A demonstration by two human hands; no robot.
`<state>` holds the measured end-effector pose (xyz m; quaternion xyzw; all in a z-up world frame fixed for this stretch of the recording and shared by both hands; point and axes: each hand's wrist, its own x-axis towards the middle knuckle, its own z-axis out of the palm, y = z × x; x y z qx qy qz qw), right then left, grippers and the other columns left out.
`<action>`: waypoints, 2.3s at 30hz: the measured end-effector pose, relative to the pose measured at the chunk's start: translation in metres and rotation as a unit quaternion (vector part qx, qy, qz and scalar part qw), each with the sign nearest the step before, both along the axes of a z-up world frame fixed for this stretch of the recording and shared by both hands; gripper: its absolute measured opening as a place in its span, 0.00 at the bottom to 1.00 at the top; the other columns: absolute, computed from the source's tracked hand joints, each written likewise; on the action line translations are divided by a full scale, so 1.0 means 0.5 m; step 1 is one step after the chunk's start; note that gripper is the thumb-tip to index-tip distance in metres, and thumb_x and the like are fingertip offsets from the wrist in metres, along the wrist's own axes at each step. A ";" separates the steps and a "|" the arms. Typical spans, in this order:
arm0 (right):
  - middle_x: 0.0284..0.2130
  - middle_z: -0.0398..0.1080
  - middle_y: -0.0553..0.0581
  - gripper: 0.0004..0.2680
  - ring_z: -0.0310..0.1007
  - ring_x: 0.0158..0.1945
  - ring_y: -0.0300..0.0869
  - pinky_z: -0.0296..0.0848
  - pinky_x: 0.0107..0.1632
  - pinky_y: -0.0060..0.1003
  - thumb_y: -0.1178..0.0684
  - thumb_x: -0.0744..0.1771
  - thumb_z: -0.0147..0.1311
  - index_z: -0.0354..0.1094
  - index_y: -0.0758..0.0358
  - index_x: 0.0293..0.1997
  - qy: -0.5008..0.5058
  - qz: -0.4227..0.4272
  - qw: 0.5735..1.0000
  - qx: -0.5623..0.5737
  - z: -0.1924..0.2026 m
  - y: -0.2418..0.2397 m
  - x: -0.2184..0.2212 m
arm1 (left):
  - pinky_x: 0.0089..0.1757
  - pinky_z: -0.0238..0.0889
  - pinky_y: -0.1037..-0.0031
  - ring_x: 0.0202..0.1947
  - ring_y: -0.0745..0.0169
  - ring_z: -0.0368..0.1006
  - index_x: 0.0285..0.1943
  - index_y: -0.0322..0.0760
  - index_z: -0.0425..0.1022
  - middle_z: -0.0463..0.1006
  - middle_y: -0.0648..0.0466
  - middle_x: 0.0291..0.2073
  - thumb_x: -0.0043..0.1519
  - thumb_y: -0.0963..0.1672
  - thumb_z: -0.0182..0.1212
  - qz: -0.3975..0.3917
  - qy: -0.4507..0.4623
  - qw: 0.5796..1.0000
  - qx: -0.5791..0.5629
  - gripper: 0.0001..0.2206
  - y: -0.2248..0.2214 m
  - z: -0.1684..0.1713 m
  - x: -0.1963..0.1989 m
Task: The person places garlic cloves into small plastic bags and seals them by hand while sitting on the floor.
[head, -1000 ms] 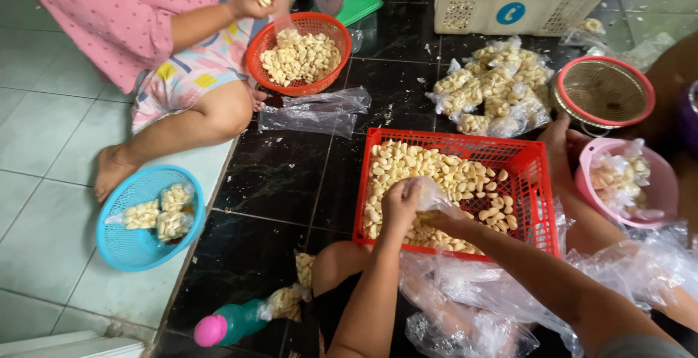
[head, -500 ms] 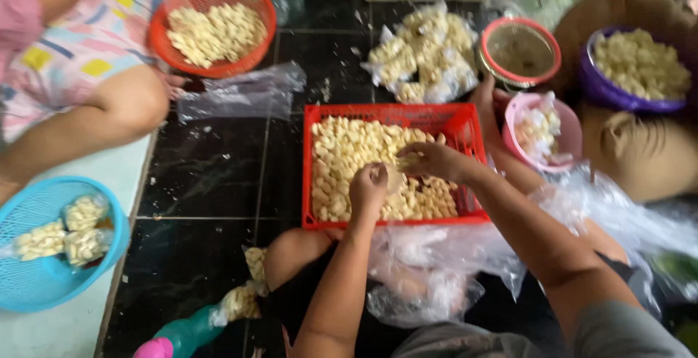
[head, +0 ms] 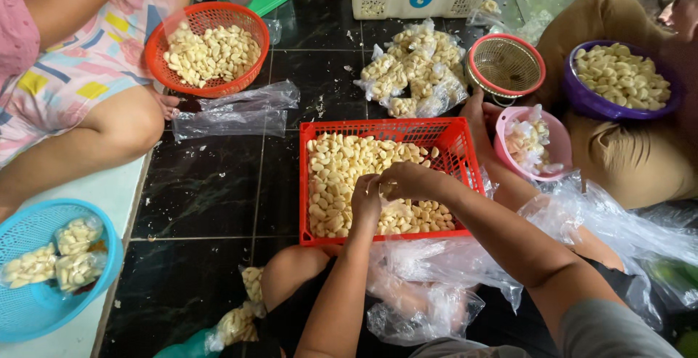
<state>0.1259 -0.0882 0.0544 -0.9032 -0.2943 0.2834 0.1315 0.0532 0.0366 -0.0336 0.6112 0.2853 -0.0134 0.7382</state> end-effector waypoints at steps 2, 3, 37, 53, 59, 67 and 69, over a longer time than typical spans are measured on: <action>0.49 0.71 0.58 0.12 0.77 0.51 0.55 0.78 0.52 0.46 0.46 0.64 0.63 0.74 0.43 0.52 -0.022 0.004 1.000 0.015 0.002 0.004 0.012 | 0.23 0.61 0.77 0.23 0.64 0.67 0.47 0.50 0.77 0.77 0.53 0.30 0.65 0.51 0.55 0.000 0.004 1.000 -0.014 0.10 -0.005 0.023 -0.006; 0.49 0.71 0.58 0.12 0.77 0.51 0.55 0.78 0.52 0.46 0.46 0.64 0.63 0.74 0.43 0.52 -0.022 0.004 1.000 0.015 0.000 0.004 0.005 | 0.23 0.61 0.77 0.23 0.64 0.67 0.47 0.50 0.77 0.77 0.53 0.30 0.65 0.51 0.55 0.001 0.004 1.000 -0.015 0.10 -0.007 0.035 -0.013; 0.44 0.79 0.53 0.14 0.74 0.43 0.44 0.74 0.44 0.40 0.47 0.65 0.64 0.77 0.46 0.57 -0.008 -0.289 0.921 0.261 -0.095 -0.024 -0.103 | 0.26 0.64 0.77 0.30 0.57 0.68 0.48 0.50 0.74 0.72 0.49 0.38 0.60 0.53 0.56 0.027 0.046 0.995 -0.081 0.13 -0.027 0.012 -0.013; 0.40 0.70 0.59 0.12 0.76 0.46 0.58 0.78 0.48 0.47 0.47 0.64 0.65 0.64 0.54 0.44 -0.169 -0.241 0.940 0.172 -0.213 -0.023 -0.093 | 0.19 0.75 0.74 0.26 0.52 0.78 0.44 0.45 0.78 0.74 0.47 0.39 0.65 0.48 0.56 -0.007 -0.061 0.988 0.139 0.08 -0.038 -0.080 0.015; 0.52 0.64 0.58 0.07 0.74 0.53 0.62 0.80 0.49 0.51 0.46 0.66 0.60 0.72 0.49 0.46 -0.176 -0.203 0.950 0.161 -0.207 -0.024 -0.103 | 0.19 0.76 0.70 0.33 0.43 0.78 0.45 0.45 0.79 0.74 0.43 0.39 0.64 0.47 0.56 0.004 -0.064 0.985 0.163 0.08 -0.033 -0.045 -0.003; 0.46 0.73 0.59 0.09 0.77 0.52 0.59 0.77 0.50 0.51 0.46 0.70 0.54 0.73 0.47 0.55 -0.078 -0.235 0.946 0.211 -0.152 -0.043 -0.068 | 0.23 0.75 0.72 0.31 0.48 0.78 0.47 0.45 0.79 0.77 0.47 0.43 0.64 0.47 0.57 0.028 -0.048 0.992 0.113 0.08 -0.029 -0.030 -0.002; 0.40 0.79 0.62 0.11 0.78 0.51 0.57 0.74 0.52 0.52 0.49 0.70 0.51 0.71 0.49 0.60 0.015 -0.311 0.913 0.262 -0.207 -0.067 -0.029 | 0.22 0.76 0.73 0.33 0.48 0.78 0.47 0.47 0.79 0.77 0.49 0.44 0.64 0.48 0.58 0.055 -0.028 0.993 0.100 0.08 -0.020 -0.010 -0.010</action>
